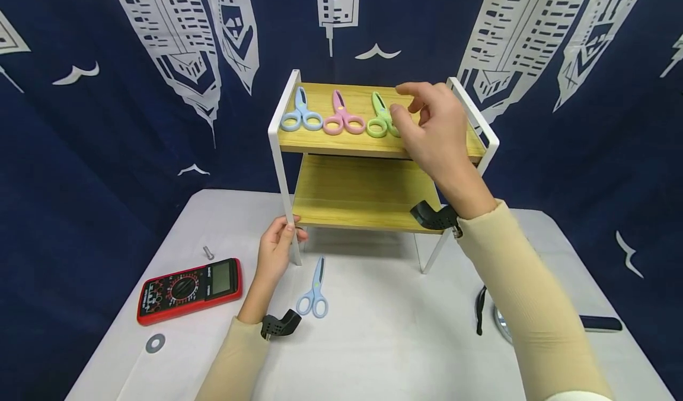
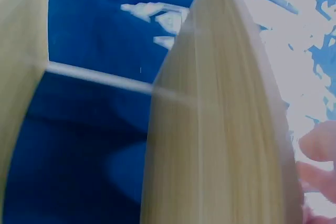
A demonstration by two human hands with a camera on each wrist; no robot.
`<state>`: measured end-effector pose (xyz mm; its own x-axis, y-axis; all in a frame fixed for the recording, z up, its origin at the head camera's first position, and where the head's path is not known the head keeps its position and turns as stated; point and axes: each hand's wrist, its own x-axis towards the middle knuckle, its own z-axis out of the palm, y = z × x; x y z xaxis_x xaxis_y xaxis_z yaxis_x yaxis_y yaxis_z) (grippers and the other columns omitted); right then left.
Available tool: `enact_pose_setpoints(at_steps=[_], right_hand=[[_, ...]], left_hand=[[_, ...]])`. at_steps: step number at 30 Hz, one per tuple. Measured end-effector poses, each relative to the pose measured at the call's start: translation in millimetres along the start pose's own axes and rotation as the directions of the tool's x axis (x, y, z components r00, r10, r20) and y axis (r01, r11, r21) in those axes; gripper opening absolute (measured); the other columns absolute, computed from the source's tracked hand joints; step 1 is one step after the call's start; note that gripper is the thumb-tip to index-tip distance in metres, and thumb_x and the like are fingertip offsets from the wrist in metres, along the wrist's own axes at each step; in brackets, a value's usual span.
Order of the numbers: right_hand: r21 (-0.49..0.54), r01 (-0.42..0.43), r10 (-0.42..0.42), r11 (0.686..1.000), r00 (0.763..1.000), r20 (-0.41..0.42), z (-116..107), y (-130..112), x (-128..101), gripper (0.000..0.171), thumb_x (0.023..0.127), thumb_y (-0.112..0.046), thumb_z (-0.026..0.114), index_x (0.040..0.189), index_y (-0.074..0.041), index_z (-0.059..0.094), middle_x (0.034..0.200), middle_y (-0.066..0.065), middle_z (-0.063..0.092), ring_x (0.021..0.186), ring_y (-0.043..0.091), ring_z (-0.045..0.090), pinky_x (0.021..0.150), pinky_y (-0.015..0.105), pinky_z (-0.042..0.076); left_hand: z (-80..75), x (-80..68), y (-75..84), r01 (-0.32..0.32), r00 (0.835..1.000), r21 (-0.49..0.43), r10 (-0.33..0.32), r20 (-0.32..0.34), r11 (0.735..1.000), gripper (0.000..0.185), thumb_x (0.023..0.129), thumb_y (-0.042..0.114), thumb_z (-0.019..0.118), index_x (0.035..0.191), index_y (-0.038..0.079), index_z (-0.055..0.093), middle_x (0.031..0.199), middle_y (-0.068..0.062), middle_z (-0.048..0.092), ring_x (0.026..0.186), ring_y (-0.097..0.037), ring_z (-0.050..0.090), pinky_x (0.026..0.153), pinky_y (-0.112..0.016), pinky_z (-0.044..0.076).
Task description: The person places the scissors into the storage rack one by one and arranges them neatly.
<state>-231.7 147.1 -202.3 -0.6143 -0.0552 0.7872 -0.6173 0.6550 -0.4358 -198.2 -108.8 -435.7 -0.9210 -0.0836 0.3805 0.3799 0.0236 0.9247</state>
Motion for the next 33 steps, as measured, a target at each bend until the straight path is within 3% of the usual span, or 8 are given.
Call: enact_pose_setpoints(at_steps=[2, 5, 10, 13, 16, 21, 27, 33], right_hand=[[0.113, 0.140, -0.123, 0.984, 0.982, -0.145, 4, -2, -17, 0.022, 0.087, -0.008, 0.064, 0.103, 0.002, 0.076, 0.076, 0.021, 0.057, 0.070, 0.012, 0.042, 0.064, 0.020, 0.030], [0.225, 0.290, -0.237, 0.930, 0.943, -0.233, 11, -10, -48, 0.015, 0.083, -0.003, 0.064, 0.089, 0.005, 0.075, 0.068, 0.018, 0.053, 0.067, 0.013, 0.043, 0.063, 0.018, 0.032], [0.316, 0.362, -0.347, 0.877, 0.932, -0.106, 32, -12, -105, 0.011, 0.081, -0.002, 0.065, 0.085, 0.003, 0.074, 0.065, 0.008, 0.056, 0.061, 0.015, 0.046, 0.058, 0.018, 0.036], [0.345, 0.291, -0.327, 0.892, 0.944, 0.050, 54, -7, -144, 0.011, 0.080, 0.000, 0.068, 0.089, -0.001, 0.075, 0.068, 0.003, 0.058, 0.058, 0.011, 0.045, 0.053, 0.018, 0.036], [0.318, 0.114, -0.206, 0.941, 0.941, 0.270, 77, -3, -182, 0.015, 0.081, -0.003, 0.072, 0.095, -0.006, 0.076, 0.072, 0.000, 0.059, 0.059, 0.006, 0.044, 0.053, 0.016, 0.037], [0.193, -0.156, 0.025, 0.969, 0.835, 0.550, 107, 4, -226, 0.019, 0.085, -0.010, 0.073, 0.104, -0.008, 0.075, 0.077, -0.002, 0.060, 0.062, -0.001, 0.041, 0.058, 0.017, 0.041], [0.139, -0.295, 0.155, 0.945, 0.782, 0.604, 123, 9, -244, 0.019, 0.086, -0.012, 0.071, 0.104, -0.006, 0.075, 0.077, -0.004, 0.060, 0.063, 0.000, 0.045, 0.060, 0.019, 0.042], [0.110, -0.333, 0.184, 0.936, 0.734, 0.653, 129, 16, -252, 0.018, 0.086, -0.012, 0.071, 0.103, -0.006, 0.074, 0.076, -0.003, 0.059, 0.062, 0.001, 0.044, 0.060, 0.019, 0.040]], left_hand=[[-0.8, 0.0, -0.2, -0.003, 1.000, 0.000, 0.003, 0.001, 1.000, 0.024, 0.107, 0.003, 0.045, 0.119, -0.012, 0.059, 0.085, -0.023, 0.072, 0.079, 0.000, 0.069, 0.082, -0.021, 0.055], [-0.8, 0.3, 0.0, -0.015, 1.000, 0.005, 0.015, 0.005, 1.000, 0.024, 0.107, 0.003, 0.045, 0.119, -0.012, 0.058, 0.085, -0.023, 0.072, 0.079, 0.001, 0.068, 0.082, -0.020, 0.055], [-0.5, 0.1, 0.7, -0.018, 1.000, 0.015, 0.018, 0.005, 1.000, 0.024, 0.107, 0.004, 0.044, 0.119, -0.013, 0.058, 0.086, -0.027, 0.071, 0.079, 0.001, 0.068, 0.083, -0.020, 0.054], [-0.4, -0.2, 0.6, -0.010, 1.000, 0.021, 0.010, 0.006, 1.000, 0.025, 0.107, 0.004, 0.044, 0.120, -0.012, 0.058, 0.087, -0.028, 0.071, 0.080, 0.001, 0.068, 0.083, -0.021, 0.054], [0.1, -0.8, 0.4, -0.003, 1.000, 0.028, 0.003, 0.000, 1.000, 0.025, 0.107, 0.004, 0.044, 0.120, -0.011, 0.059, 0.087, -0.028, 0.071, 0.080, 0.001, 0.068, 0.083, -0.022, 0.053], [0.9, -2.7, -0.4, 0.000, 1.000, 0.027, 0.000, 0.000, 1.000, 0.025, 0.107, 0.004, 0.044, 0.120, -0.011, 0.059, 0.087, -0.030, 0.070, 0.079, 0.000, 0.068, 0.083, -0.024, 0.052], [0.8, -3.1, -0.9, 0.006, 1.000, 0.016, -0.006, 0.004, 1.000, 0.025, 0.107, 0.005, 0.044, 0.121, -0.011, 0.059, 0.090, -0.036, 0.068, 0.080, -0.002, 0.068, 0.083, -0.023, 0.053], [-0.5, -1.5, -1.4, -0.004, 1.000, 0.012, 0.004, 0.004, 1.000, 0.025, 0.107, 0.004, 0.044, 0.121, -0.012, 0.059, 0.089, -0.035, 0.068, 0.081, -0.008, 0.070, 0.082, -0.023, 0.053]])
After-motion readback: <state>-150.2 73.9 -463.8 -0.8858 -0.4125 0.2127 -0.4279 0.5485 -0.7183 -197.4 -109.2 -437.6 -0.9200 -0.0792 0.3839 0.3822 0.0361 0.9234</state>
